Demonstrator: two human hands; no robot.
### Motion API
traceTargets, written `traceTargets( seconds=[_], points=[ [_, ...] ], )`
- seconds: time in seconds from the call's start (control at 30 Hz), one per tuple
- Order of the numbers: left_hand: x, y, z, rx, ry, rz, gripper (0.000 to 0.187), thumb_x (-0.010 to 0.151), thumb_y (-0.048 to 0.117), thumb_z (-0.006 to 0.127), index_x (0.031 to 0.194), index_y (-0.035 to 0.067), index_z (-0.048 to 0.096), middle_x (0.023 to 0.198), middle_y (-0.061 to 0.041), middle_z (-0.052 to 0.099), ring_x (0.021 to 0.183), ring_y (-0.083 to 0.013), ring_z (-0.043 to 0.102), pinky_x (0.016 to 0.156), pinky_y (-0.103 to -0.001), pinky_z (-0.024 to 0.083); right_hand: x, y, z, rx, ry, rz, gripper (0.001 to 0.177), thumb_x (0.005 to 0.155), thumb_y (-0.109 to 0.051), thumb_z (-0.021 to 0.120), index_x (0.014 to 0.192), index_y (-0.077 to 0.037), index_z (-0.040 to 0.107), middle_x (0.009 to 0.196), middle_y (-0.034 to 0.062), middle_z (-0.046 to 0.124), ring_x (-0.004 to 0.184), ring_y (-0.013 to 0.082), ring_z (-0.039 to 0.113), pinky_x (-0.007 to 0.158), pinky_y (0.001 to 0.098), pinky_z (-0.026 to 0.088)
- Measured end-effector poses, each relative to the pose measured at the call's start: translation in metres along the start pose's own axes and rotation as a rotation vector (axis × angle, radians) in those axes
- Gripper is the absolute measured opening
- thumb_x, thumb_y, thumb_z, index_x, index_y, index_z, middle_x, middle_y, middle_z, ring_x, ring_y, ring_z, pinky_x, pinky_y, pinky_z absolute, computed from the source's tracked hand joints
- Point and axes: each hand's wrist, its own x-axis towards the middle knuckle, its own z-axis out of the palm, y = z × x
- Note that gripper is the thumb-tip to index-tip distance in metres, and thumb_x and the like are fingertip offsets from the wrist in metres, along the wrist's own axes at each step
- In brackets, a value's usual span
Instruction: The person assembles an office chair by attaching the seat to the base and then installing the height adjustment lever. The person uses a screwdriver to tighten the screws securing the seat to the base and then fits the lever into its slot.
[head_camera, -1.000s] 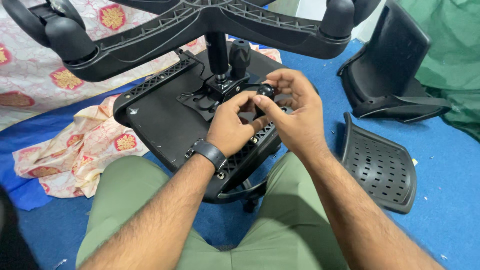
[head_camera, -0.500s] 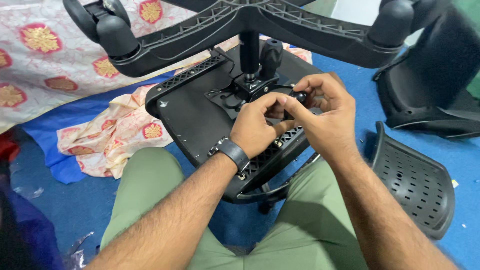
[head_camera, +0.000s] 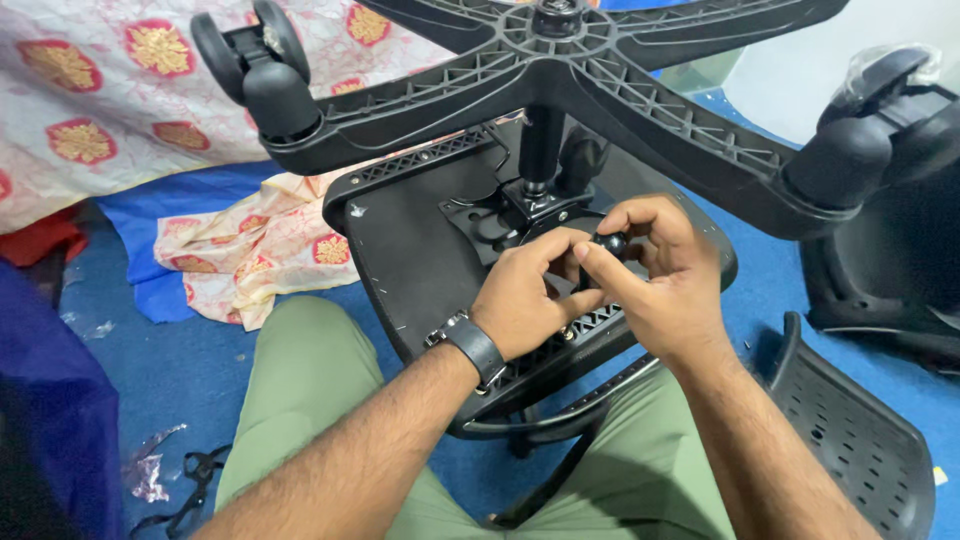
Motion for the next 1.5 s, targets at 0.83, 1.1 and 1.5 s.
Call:
traceTargets(
  seconds=[0.83, 1.1, 1.5],
  points=[
    [-0.049, 0.012, 0.008, -0.076, 0.074, 0.137, 0.053, 0.09, 0.004, 0.062, 0.142, 0.007, 0.055, 0.122, -0.014, 0.073, 0.114, -0.0265, 0.072, 0.096, -0.037, 0.057, -0.034, -0.031, 0.005, -0.088, 0.016, 0.053, 0.028, 0.09, -0.004, 0.078, 0.114, 0.002, 0.065, 0.108, 0.0025, 0.07, 0.1, 0.011, 0.07, 0.085, 0.021, 0.058],
    [-0.038, 0.028, 0.012, 0.151, 0.074, -0.18, 0.045, 0.082, 0.02, 0.084, 0.123, 0.006, 0.07, 0.104, -0.013, 0.079, 0.099, -0.0238, 0.078, 0.089, -0.033, 0.06, -0.035, -0.023, 0.002, -0.121, 0.04, -0.018, 0.023, 0.089, -0.001, 0.081, 0.108, 0.003, 0.068, 0.11, 0.0036, 0.062, 0.096, 0.0117, 0.064, 0.08, 0.0261, 0.057],
    [-0.022, 0.02, 0.015, -0.04, 0.014, -0.088, 0.047, 0.084, 0.016, 0.077, 0.129, 0.01, 0.068, 0.104, -0.011, 0.079, 0.096, -0.0195, 0.077, 0.087, -0.034, 0.061, -0.026, -0.015, -0.015, -0.095, 0.019, -0.096, 0.026, 0.09, -0.001, 0.081, 0.11, 0.001, 0.065, 0.116, 0.0048, 0.061, 0.104, 0.012, 0.064, 0.089, 0.0267, 0.057]
  ],
)
